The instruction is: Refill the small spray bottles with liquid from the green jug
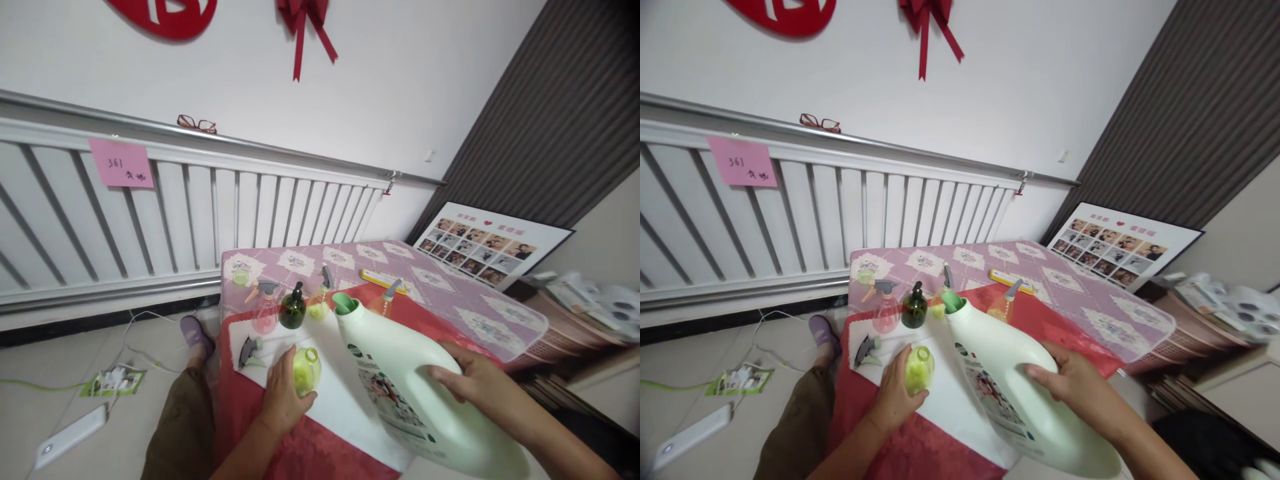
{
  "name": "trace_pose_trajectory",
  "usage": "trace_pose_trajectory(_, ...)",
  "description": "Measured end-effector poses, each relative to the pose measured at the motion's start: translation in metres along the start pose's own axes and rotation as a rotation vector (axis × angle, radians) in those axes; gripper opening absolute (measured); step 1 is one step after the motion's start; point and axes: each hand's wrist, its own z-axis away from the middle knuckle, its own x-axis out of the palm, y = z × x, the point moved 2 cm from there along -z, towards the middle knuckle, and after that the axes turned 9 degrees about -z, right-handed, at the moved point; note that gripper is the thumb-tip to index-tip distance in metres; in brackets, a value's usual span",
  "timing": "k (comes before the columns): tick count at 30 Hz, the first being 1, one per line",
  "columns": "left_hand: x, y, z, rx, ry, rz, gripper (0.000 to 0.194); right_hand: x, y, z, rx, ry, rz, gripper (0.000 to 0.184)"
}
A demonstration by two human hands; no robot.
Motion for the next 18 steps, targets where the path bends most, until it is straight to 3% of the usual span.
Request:
trace_pose_trajectory(4,-0.003,0.002,0.001,0.022,0.012,0.002,0.088,-0.004,0.004,0.000,0.091,-0.080,-0.015,0.039)
trace_pose_trajectory(11,-0.006,0.004,0.000,0.048,0.014,0.012,0.087,-0.003,-0.007,0.000,0.006,-0.244,0.245,0.035)
trace_pose_trajectory(17,-0.003,0.000,-0.001,0.050,0.020,0.027,0.088,0.005,-0.012,-0.005,-0.012,-0.281,0.378,0.030)
trace_pose_trajectory(18,-0.003,0.000,-0.001,0.055,0.022,0.028,0.088,0.005,-0.013,-0.007,-0.031,-0.198,0.349,0.029)
